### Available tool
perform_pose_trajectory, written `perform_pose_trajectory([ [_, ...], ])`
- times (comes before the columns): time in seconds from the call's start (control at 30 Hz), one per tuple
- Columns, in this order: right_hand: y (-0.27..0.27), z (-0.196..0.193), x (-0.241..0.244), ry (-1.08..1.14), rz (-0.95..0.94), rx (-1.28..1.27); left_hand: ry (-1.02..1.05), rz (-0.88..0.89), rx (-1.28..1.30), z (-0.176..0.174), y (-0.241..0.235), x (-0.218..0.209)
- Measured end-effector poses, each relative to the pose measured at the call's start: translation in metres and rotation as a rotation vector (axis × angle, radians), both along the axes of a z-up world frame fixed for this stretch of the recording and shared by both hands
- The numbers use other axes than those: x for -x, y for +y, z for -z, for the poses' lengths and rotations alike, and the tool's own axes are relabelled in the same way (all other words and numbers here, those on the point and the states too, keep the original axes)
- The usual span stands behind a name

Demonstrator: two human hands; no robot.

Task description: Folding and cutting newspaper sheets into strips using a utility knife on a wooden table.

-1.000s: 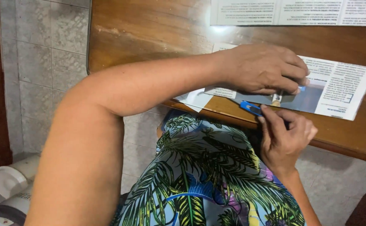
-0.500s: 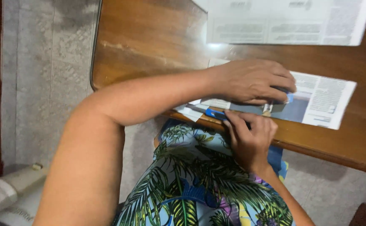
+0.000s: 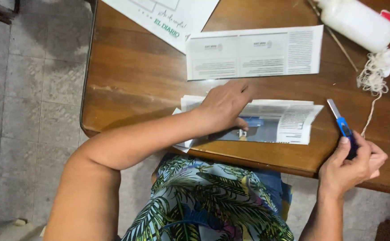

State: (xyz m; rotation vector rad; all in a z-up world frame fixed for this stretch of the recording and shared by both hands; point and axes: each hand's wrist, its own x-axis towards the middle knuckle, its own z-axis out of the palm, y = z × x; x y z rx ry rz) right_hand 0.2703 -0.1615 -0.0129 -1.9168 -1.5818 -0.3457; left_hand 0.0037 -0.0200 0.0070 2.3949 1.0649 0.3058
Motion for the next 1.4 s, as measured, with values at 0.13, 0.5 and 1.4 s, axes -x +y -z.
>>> perform_pose_trajectory([
  [0.13, 0.0, 0.004, -0.002, -0.031, 0.078, 0.031, -0.069, 0.062, 0.023, -0.01, 0.001, 0.004],
  [0.5, 0.001, 0.005, 0.003, -0.035, 0.099, 0.005, 0.052, 0.226, 0.172, -0.03, 0.015, -0.001],
  [1.4, 0.098, -0.046, 0.096, -0.125, -0.653, 0.177, 0.351, -0.52, 0.002, -0.019, 0.172, 0.045],
])
